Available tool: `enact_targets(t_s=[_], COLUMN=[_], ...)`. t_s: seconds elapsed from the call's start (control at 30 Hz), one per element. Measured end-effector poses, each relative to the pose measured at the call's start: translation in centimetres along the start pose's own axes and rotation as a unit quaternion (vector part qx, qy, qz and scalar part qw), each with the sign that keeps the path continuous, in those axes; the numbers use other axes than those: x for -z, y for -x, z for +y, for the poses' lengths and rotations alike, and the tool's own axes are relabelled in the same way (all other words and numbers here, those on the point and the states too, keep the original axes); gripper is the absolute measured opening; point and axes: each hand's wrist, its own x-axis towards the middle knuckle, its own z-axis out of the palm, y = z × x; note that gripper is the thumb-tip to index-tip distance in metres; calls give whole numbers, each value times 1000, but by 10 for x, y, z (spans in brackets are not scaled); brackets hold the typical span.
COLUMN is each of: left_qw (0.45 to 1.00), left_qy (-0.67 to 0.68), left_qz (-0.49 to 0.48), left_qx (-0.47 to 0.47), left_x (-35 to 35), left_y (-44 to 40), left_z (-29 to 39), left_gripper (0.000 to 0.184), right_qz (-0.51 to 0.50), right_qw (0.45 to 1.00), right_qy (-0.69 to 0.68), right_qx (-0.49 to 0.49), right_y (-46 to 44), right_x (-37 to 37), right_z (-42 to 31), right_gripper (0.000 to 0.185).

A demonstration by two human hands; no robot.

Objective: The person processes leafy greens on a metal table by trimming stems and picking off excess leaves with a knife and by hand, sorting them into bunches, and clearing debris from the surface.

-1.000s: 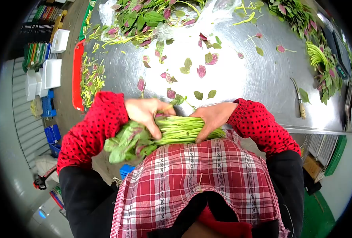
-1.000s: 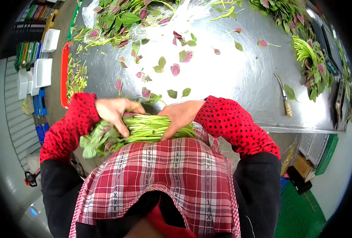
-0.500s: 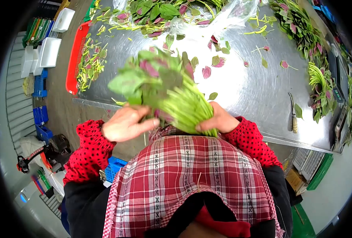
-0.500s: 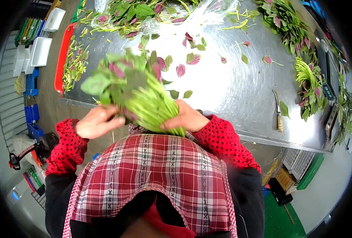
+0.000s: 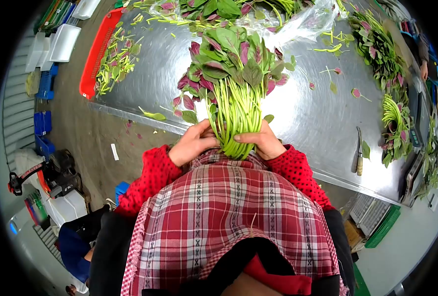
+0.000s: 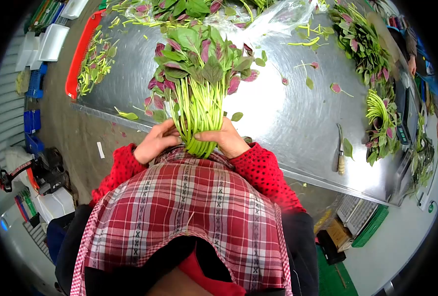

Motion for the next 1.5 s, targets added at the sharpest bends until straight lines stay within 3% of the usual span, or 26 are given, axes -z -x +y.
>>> enact_targets(t_s=[0.03, 0.07, 0.17, 0.23, 0.3, 0.4, 0.5, 0.57, 0.67, 0.77, 0.9, 1.03, 1.17, 1.2, 1.23, 1.3, 1.33, 1.5], left_qw=[953, 915, 887, 911, 925, 916, 881, 935, 938, 924, 950, 924, 887, 904, 904, 940, 943, 933], left_qy=[288, 386, 457, 407, 365, 390, 458, 337, 324, 356, 292, 362, 443, 408, 407, 321, 307, 341], left_qz=[-70, -117, -62, -35, 21, 59, 55, 16, 40, 61, 48, 64, 59, 64, 64, 67, 72, 75], left_qx=[59, 29, 35, 61, 102, 70, 105, 109, 117, 125, 103, 106, 118, 111, 110, 96, 108, 84], left_x=[-1, -4, -27, -36, -38, -31, -28, -29, -23, -25, -32, -32, -35, -40, -40, -39, -36, -34], left_y=[-8, -15, -25, -28, -30, -25, -27, -33, -30, -29, -32, -29, -31, -33, -33, -35, -35, -33], left_z=[-2, -3, -3, 6, 11, 5, 16, 14, 20, 21, 16, 9, 14, 16, 18, 22, 22, 10], left_gripper=[54, 63, 61, 54, 45, 39, 39, 34, 33, 34, 36, 34, 33, 33, 33, 34, 35, 34], right_qz=[-1, -11, -28, 54, 20, 32, 4, 1, -16, -19, -9, -6, 20, 30, 29, 20, 23, 8], right_qw=[1000, 999, 996, 936, 932, 989, 985, 981, 987, 979, 960, 969, 953, 925, 925, 937, 945, 986], right_qy=[3, 46, 84, 338, 342, 146, 175, 193, 151, 197, 279, 241, 301, 372, 372, 337, 326, 164], right_qx=[0, -8, -28, 80, 117, 9, -8, -25, -43, -45, -24, -48, -16, 65, 66, 88, 22, -23], right_y=[0, 2, 7, 10, 13, 23, 20, 19, 21, 22, 17, 23, 21, 19, 18, 15, 21, 27], right_x=[-3, -8, -11, -18, -19, -12, -11, -11, 3, 7, -6, 9, 6, -4, -5, -2, -7, 4], right_z=[-2, -5, -3, 1, -3, -8, -6, -9, -18, -19, -9, -11, -1, 1, 5, 12, -6, -13], right_gripper=[45, 46, 53, 57, 57, 49, 48, 44, 39, 40, 37, 38, 43, 47, 47, 48, 45, 40])
